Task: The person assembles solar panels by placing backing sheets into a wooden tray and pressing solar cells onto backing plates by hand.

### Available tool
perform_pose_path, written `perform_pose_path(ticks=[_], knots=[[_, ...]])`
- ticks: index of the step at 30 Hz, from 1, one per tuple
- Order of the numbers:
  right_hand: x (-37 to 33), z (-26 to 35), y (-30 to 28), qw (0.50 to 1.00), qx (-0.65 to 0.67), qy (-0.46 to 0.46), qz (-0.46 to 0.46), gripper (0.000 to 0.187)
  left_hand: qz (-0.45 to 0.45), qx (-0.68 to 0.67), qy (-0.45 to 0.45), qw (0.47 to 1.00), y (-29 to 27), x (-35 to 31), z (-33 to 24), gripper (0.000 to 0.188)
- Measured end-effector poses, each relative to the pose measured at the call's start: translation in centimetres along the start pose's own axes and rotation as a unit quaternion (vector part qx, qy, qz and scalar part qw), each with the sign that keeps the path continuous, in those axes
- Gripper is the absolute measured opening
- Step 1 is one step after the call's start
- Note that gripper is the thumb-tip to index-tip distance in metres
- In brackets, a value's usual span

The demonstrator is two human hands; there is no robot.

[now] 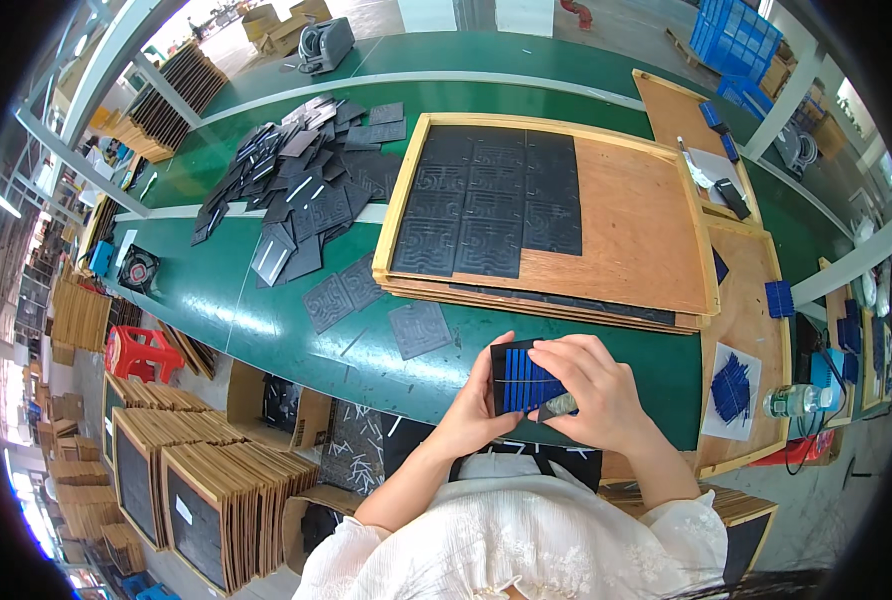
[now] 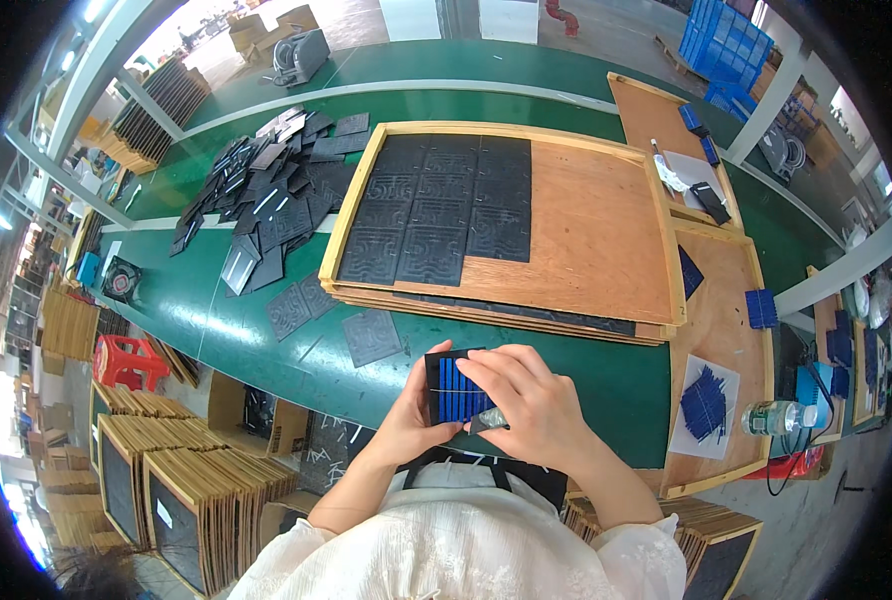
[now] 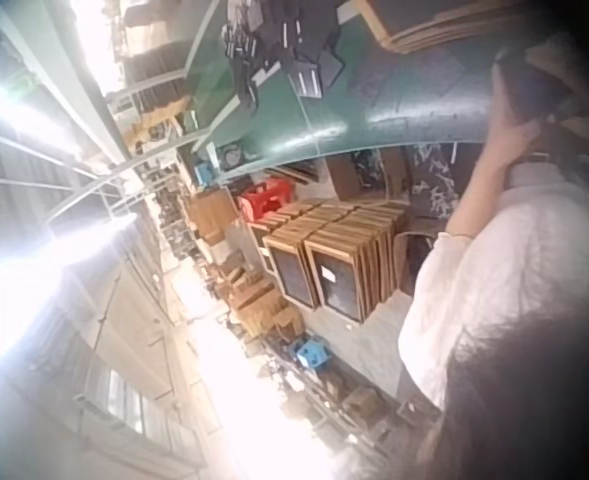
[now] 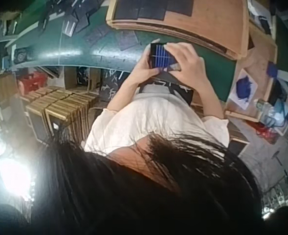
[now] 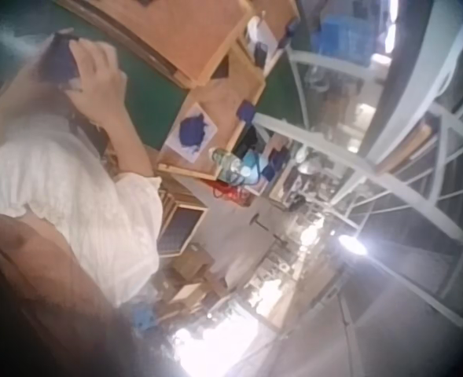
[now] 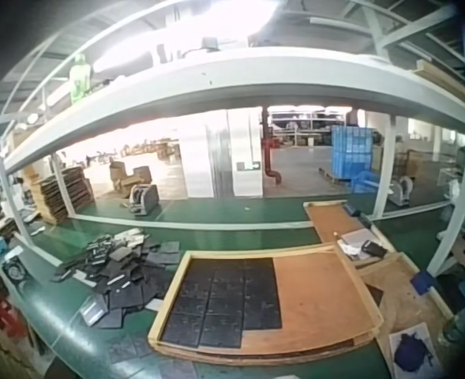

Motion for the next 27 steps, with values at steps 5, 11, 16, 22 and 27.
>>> perform_pose_path(ticks=[5, 11, 16, 22, 27], knots=[[0.1, 0.1, -0.1, 1.0, -0.004, 0.0, 0.005, 0.074, -0.004, 0.011, 0.008, 1.0, -0.1, 0.1, -0.1, 0.105], [0.2, 0.1, -0.1, 1.0, 0.009, 0.002, 0.006, 0.074, 0.01, 0.0, -0.003, 1.0, 0.0, 0.0, 0.2, 0.103], [0.2, -0.5, 0.2, 0.999, 0.033, -0.002, -0.008, 0.074, 0.01, -0.027, -0.005, 1.0, 0.1, 0.0, 0.1, 0.104], [0.3, -1.1, 0.4, 0.996, 0.083, -0.014, -0.012, 0.076, 0.017, -0.107, -0.024, 0.994, 0.6, -0.1, -0.1, 0.103], [0.3, -1.2, 0.3, 0.993, 0.118, -0.012, -0.022, 0.075, 0.011, -0.163, -0.048, 0.985, 0.9, -0.1, -0.2, 0.107]])
Point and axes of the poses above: each hand's wrist, its own x-axis towards the middle knuckle, its own y-axis out of the palm, z = x × y, the point moved 5 cm from there along x, towards the middle knuckle, and after that the axes turned 3 degrees about -z, right-handed, at the moved point
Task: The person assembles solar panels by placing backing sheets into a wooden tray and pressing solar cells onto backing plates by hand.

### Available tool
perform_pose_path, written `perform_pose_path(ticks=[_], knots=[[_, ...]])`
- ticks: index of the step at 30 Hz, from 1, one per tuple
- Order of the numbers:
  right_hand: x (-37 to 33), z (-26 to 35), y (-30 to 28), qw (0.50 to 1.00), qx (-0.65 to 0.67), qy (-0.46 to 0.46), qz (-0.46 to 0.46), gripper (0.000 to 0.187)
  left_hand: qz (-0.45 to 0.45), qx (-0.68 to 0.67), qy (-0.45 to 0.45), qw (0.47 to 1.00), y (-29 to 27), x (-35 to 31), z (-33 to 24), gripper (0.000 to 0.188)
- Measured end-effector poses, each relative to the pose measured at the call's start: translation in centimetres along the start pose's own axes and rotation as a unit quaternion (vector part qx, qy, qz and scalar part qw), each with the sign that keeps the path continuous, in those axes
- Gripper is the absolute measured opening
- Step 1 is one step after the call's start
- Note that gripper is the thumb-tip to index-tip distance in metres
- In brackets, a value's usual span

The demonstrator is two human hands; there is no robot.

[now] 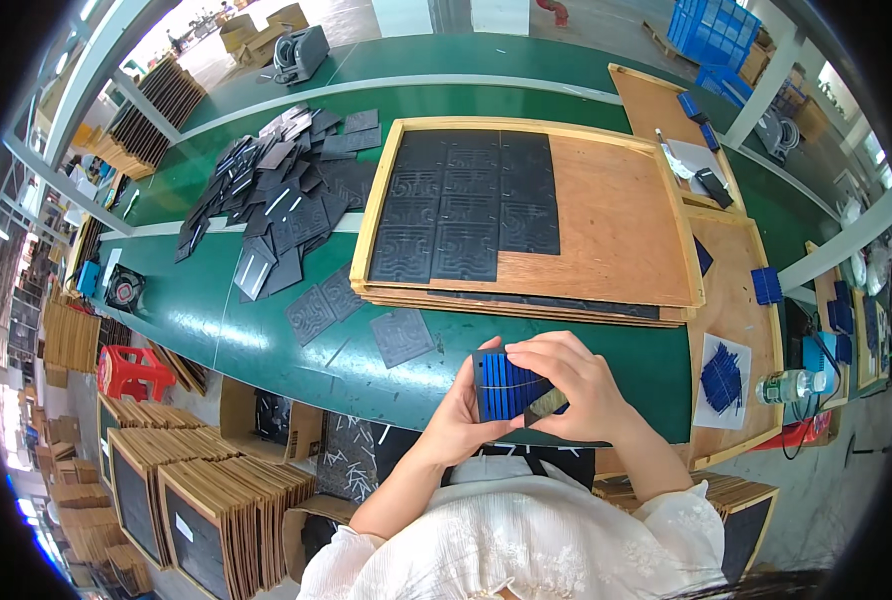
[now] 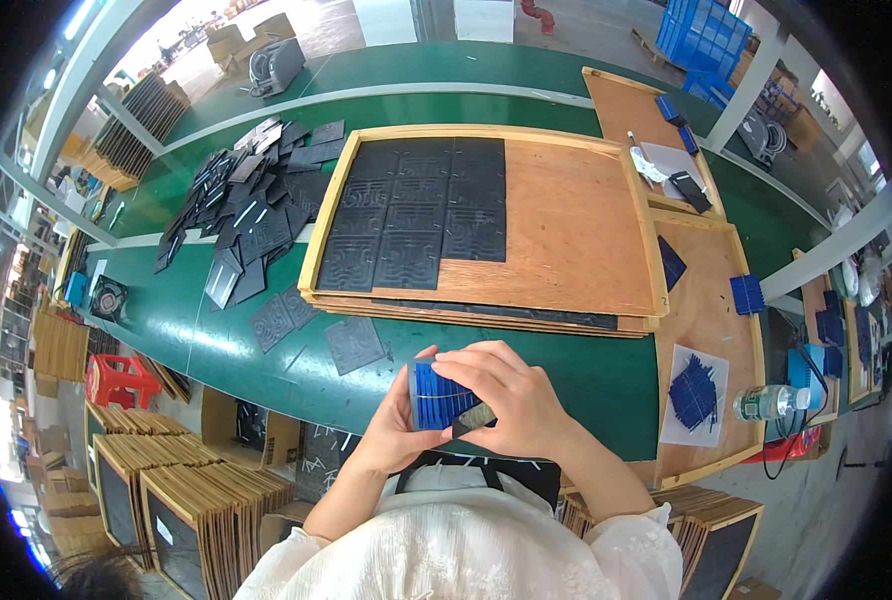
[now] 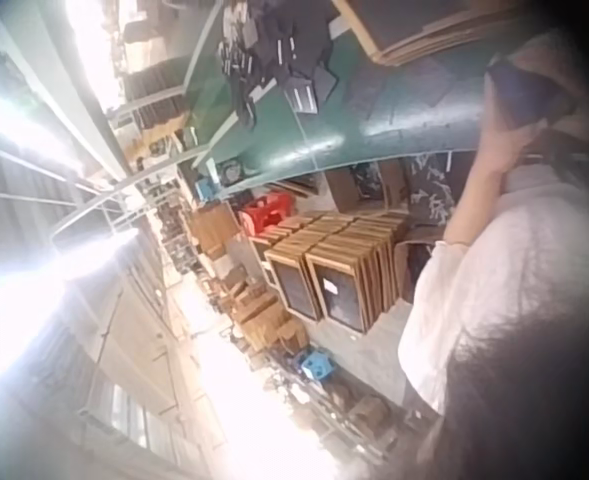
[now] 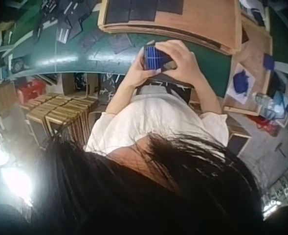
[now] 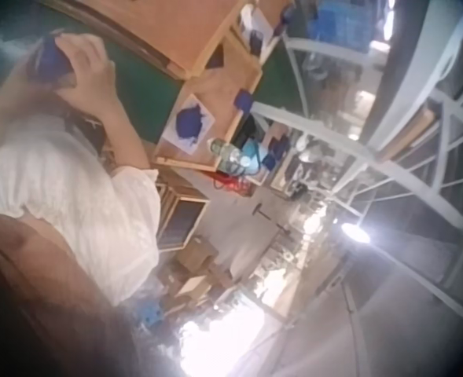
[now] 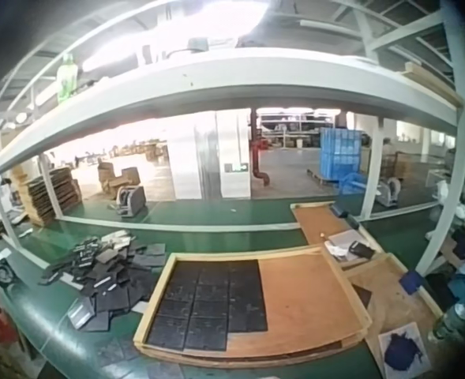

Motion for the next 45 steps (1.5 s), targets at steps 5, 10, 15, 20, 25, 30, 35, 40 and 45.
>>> perform_pose_path(ticks=[5, 10, 15, 20, 25, 30, 35, 40, 45], knots=[[0.0, 0.0, -0.1, 1.0, 0.011, -0.004, -0.008, 0.075, -0.005, 0.004, 0.004, 1.0, 0.1, -0.1, 0.0, 0.108], [0.0, 0.0, -0.1, 1.0, 0.017, -0.006, -0.012, 0.075, -0.005, 0.0, -0.003, 1.0, 0.2, -0.2, 0.0, 0.109], [-0.1, -0.1, 0.0, 1.0, 0.025, -0.002, -0.009, 0.075, 0.006, 0.007, 0.004, 1.0, 0.4, -0.3, 0.0, 0.105], [0.0, -0.1, -0.1, 1.0, 0.025, -0.004, -0.012, 0.076, 0.006, 0.022, 0.007, 1.0, 0.5, -0.3, -0.3, 0.105], [-0.1, 0.1, -0.2, 1.0, 0.01, -0.003, -0.009, 0.077, 0.004, 0.015, -0.001, 1.0, 0.4, -0.5, -0.4, 0.107], [0.0, 0.2, -0.3, 1.0, -0.022, 0.006, 0.01, 0.077, 0.012, 0.051, 0.019, 0.998, 0.5, -0.5, -0.6, 0.106], [-0.1, 0.1, -0.3, 0.999, -0.04, 0.004, 0.025, 0.076, 0.025, 0.057, 0.027, 0.998, 0.7, -0.6, -0.7, 0.105], [-0.2, 0.0, -1.2, 1.0, -0.012, 0.026, 0.004, 0.075, 0.018, -0.003, 0.034, 0.999, 0.6, -0.5, -0.8, 0.104], [-1.9, -2.2, -1.3, 0.992, 0.075, 0.075, -0.066, 0.054, -0.016, -0.1, -0.014, 0.995, 1.0, -0.6, -1.2, 0.088]])
Point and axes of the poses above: each hand's wrist, its own x-axis towards the middle knuckle, its own y-axis out of the palm, z = x × y, the point moved 5 cm from there along x, towards the middle knuckle, and after that the axes turned 3 degrees about -z, right-handed, at the moved point
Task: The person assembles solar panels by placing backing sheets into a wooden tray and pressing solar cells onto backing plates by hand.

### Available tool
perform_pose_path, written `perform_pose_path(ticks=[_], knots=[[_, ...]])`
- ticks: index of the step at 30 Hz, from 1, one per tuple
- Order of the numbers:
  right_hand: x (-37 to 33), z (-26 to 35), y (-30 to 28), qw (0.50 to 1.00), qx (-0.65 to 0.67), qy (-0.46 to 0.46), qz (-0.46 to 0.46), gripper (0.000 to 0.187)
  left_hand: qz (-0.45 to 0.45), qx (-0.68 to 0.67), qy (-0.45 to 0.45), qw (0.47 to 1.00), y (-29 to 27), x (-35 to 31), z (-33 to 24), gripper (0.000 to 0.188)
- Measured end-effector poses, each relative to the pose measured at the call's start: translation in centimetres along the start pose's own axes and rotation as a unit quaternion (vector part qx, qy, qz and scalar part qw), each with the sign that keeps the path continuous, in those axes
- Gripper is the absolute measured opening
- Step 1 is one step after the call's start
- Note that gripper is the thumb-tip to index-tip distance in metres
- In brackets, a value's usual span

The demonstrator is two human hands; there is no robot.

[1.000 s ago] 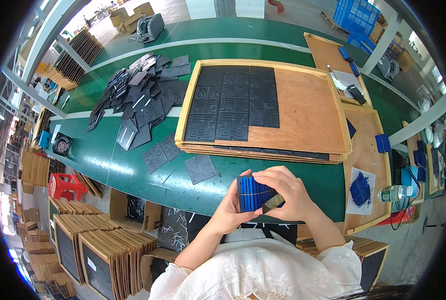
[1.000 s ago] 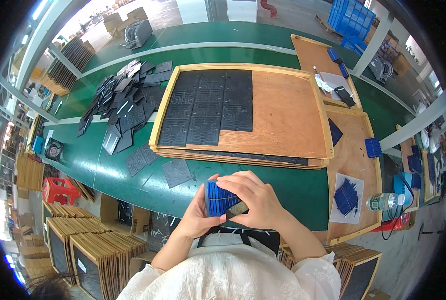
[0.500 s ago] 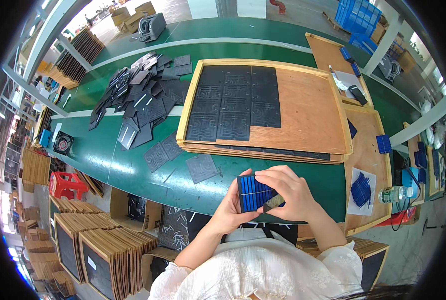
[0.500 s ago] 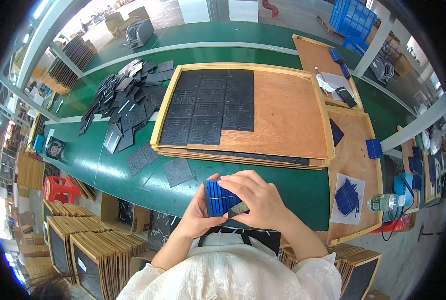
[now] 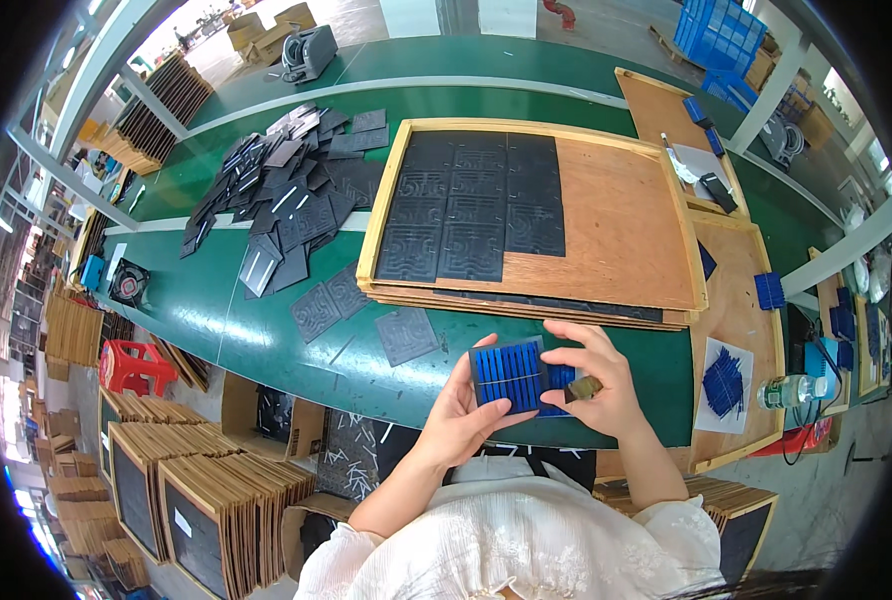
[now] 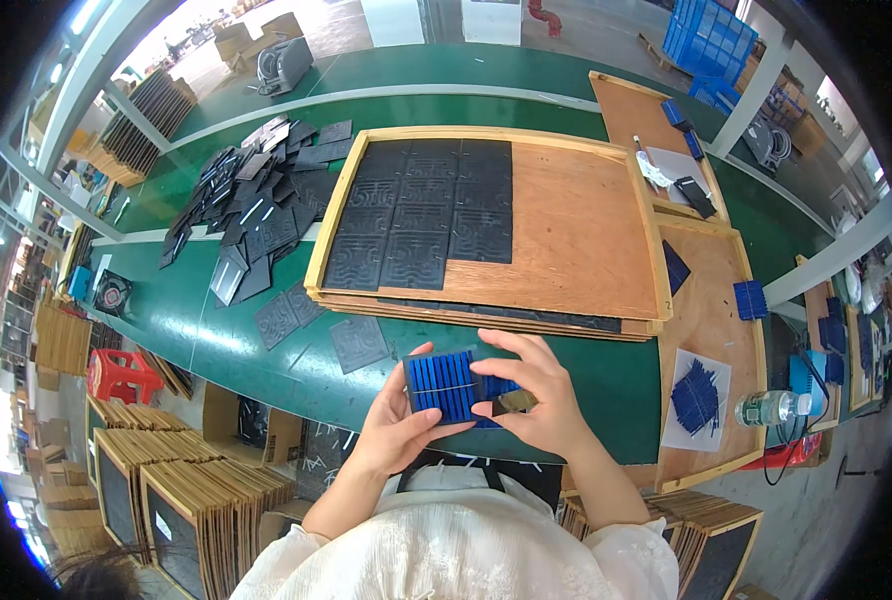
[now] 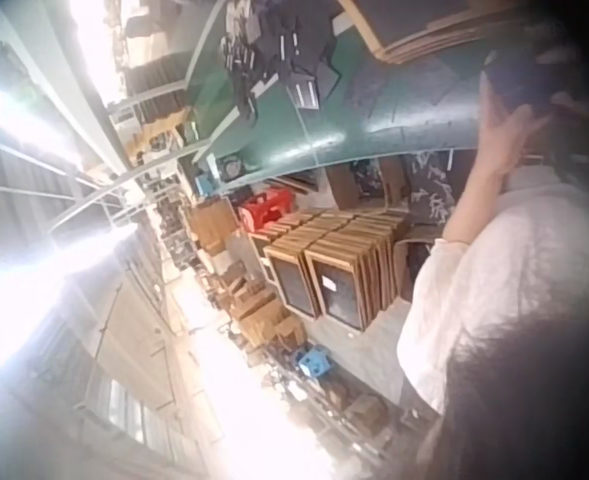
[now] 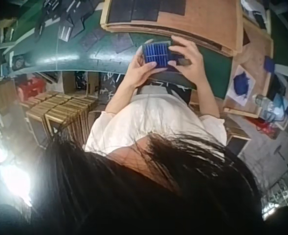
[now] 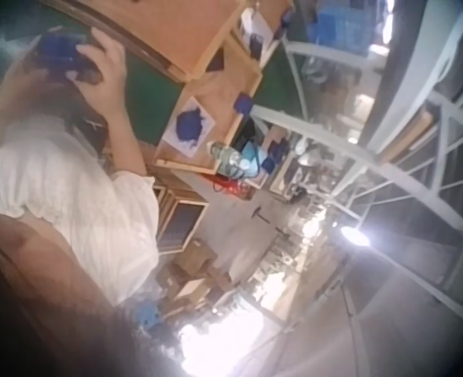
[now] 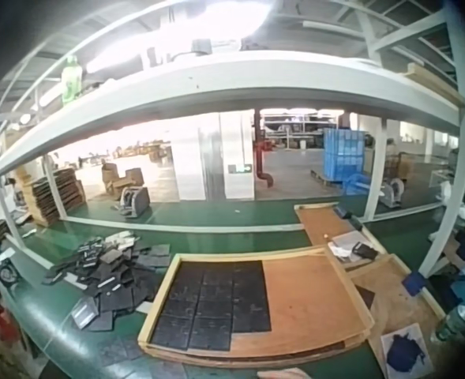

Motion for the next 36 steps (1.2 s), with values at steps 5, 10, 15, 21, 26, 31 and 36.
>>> perform_pose_path(ticks=[5, 10, 15, 21, 26, 31, 36], knots=[[-0.5, -0.3, 1.1, 0.999, 0.016, 0.037, 0.004, 0.042, -0.025, 0.046, 0.013, 0.999, -0.2, 0.1, 0.1, 0.076], [-0.5, -0.5, 1.4, 0.999, 0.016, 0.034, 0.005, 0.043, -0.027, 0.063, 0.012, 0.998, -0.4, 0.1, 0.3, 0.076], [-0.6, -0.7, 1.7, 0.999, 0.014, 0.039, -0.001, 0.043, -0.022, 0.067, 0.012, 0.997, -0.6, 0.1, 0.4, 0.075], [-0.7, -0.7, 1.9, 0.999, 0.004, 0.041, -0.013, 0.043, -0.04, 0.06, 0.025, 0.997, -0.6, 0.2, 0.4, 0.074], [-0.8, -0.8, 2.0, 0.999, -0.006, 0.038, -0.021, 0.043, -0.04, 0.07, 0.03, 0.996, -0.6, 0.2, 0.3, 0.073], [-0.8, -0.7, 2.0, 0.999, -0.017, 0.037, -0.026, 0.042, -0.045, 0.07, 0.032, 0.996, -0.7, 0.3, 0.3, 0.073], [-0.8, -0.6, 2.1, 0.998, -0.024, 0.039, -0.031, 0.042, -0.049, 0.074, 0.035, 0.995, -0.9, 0.4, 0.5, 0.074]])
Point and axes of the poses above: each hand's wrist, its own x-axis towards the middle knuckle, its own y-axis out of the palm, z = x × y, the point moved 5 cm from there along x, towards the middle knuckle, and after that the axes turned 3 degrees about -z, right-handed, at the moved point
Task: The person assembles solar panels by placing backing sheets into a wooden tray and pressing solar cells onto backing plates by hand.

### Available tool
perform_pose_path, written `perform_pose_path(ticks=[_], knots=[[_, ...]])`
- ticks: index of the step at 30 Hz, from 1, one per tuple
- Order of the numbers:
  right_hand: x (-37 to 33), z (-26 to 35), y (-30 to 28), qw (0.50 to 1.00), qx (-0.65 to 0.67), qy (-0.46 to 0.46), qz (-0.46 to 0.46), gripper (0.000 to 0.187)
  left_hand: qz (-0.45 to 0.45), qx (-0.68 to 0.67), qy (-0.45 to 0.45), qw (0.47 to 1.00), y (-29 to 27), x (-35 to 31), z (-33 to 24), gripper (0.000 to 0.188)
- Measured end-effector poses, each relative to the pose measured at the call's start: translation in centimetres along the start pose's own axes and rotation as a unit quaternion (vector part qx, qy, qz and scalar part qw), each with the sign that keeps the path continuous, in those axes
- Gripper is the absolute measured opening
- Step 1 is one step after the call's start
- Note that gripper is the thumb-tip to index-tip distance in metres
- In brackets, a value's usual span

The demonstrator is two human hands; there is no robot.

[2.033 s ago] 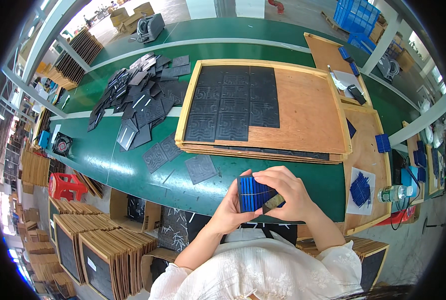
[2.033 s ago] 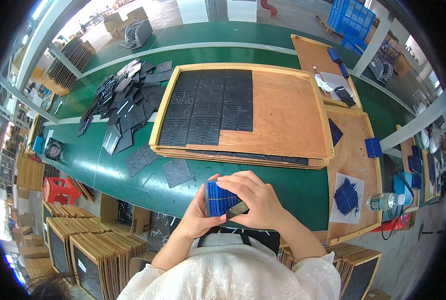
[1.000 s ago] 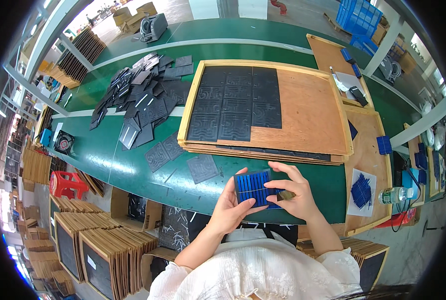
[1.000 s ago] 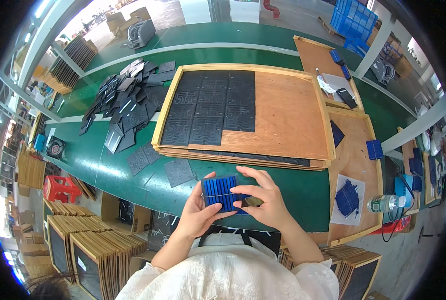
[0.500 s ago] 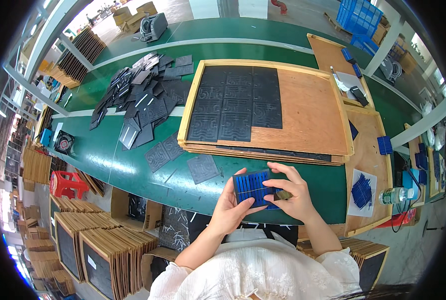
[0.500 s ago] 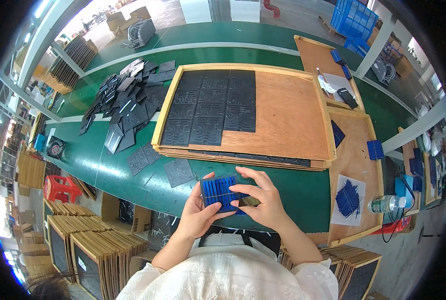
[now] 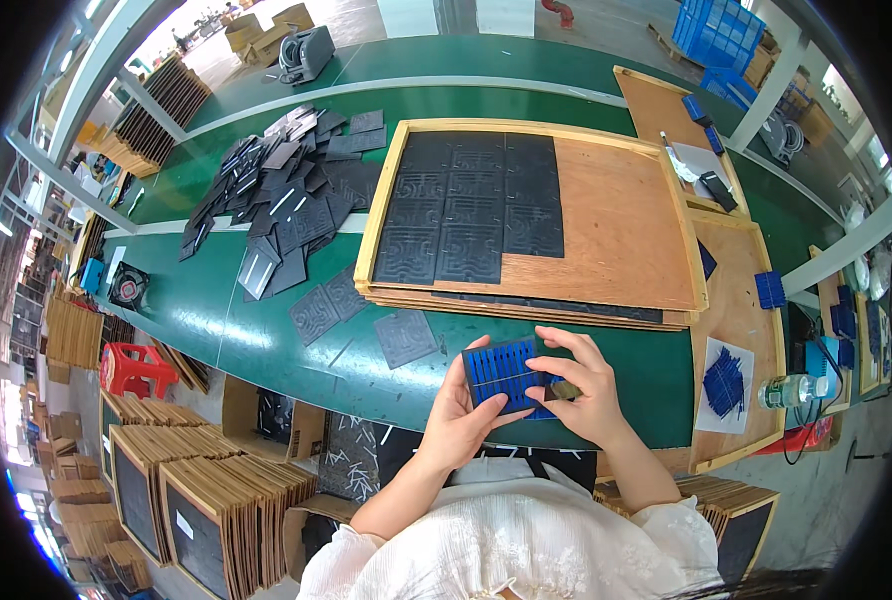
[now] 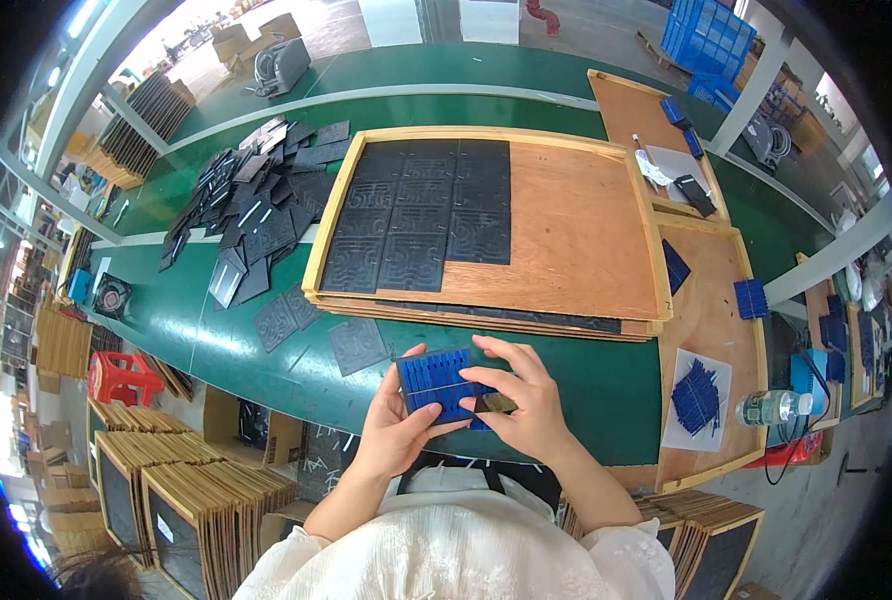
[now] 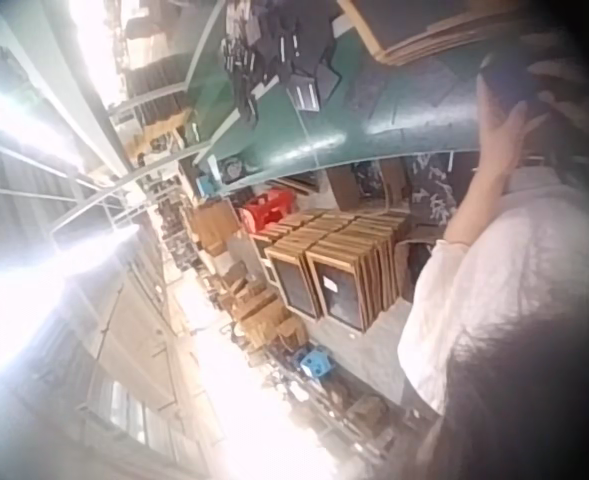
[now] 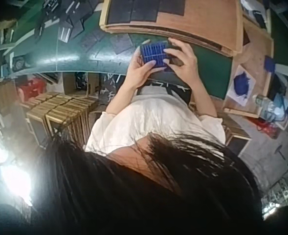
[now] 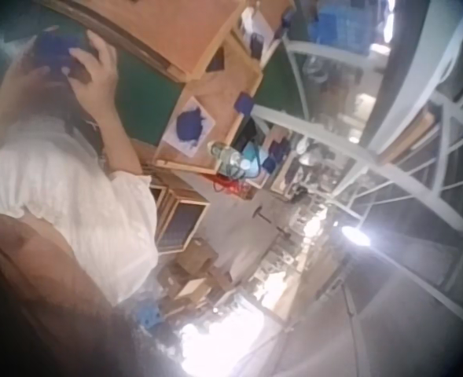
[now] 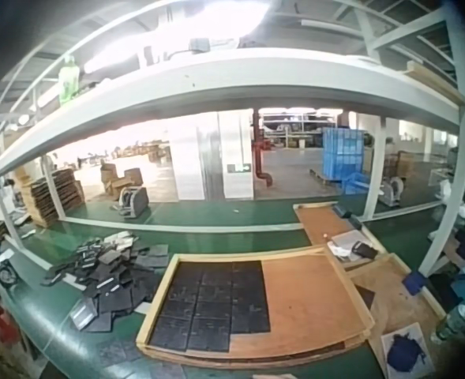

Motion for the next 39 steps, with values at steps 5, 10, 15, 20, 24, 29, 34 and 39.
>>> perform_pose_path(ticks=[5, 10, 15, 20, 24, 29, 34, 39], knots=[[0.0, 0.0, 0.1, 1.0, -0.011, -0.008, -0.007, 0.042, 0.0, -0.015, 0.003, 1.0, 0.1, 0.0, -0.1, 0.075], [0.0, -0.2, -0.2, 1.0, -0.008, -0.022, -0.013, 0.043, 0.032, -0.074, -0.021, 0.997, 0.3, -0.2, -0.3, 0.069], [-0.1, -0.2, -0.3, 1.0, -0.004, -0.026, -0.014, 0.043, 0.029, -0.097, -0.03, 0.994, 0.5, -0.2, -0.3, 0.064], [-0.2, -0.7, -0.3, 1.0, 0.007, -0.023, -0.012, 0.04, 0.023, -0.099, -0.034, 0.994, 0.5, -0.1, -0.1, 0.064], [-0.5, -1.3, -0.4, 0.987, 0.161, 0.025, -0.01, 0.044, 0.025, -0.105, -0.032, 0.994, 0.5, -0.1, -0.2, 0.063], [-0.1, -0.7, 0.5, 0.979, 0.12, 0.168, -0.006, 0.075, 0.038, -0.099, -0.033, 0.994, 0.8, 0.0, 0.5, 0.059], [0.6, -1.0, 1.4, 0.986, 0.08, 0.146, -0.031, 0.078, 0.047, -0.029, -0.02, 0.998, 0.7, 0.2, 1.4, 0.057], [0.7, -1.9, 0.8, 0.966, 0.149, 0.211, -0.005, 0.068, 0.052, -0.025, -0.005, 0.998, 0.3, -0.2, 0.9, 0.056]])
Point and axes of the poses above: each hand's wrist, its own x-axis towards the middle knuckle, its own y-axis out of the palm, z = x × y, the point moved 5 cm from there along x, towards the middle knuckle, and after that the axes turned 3 degrees about -z, right-handed, at the moved point
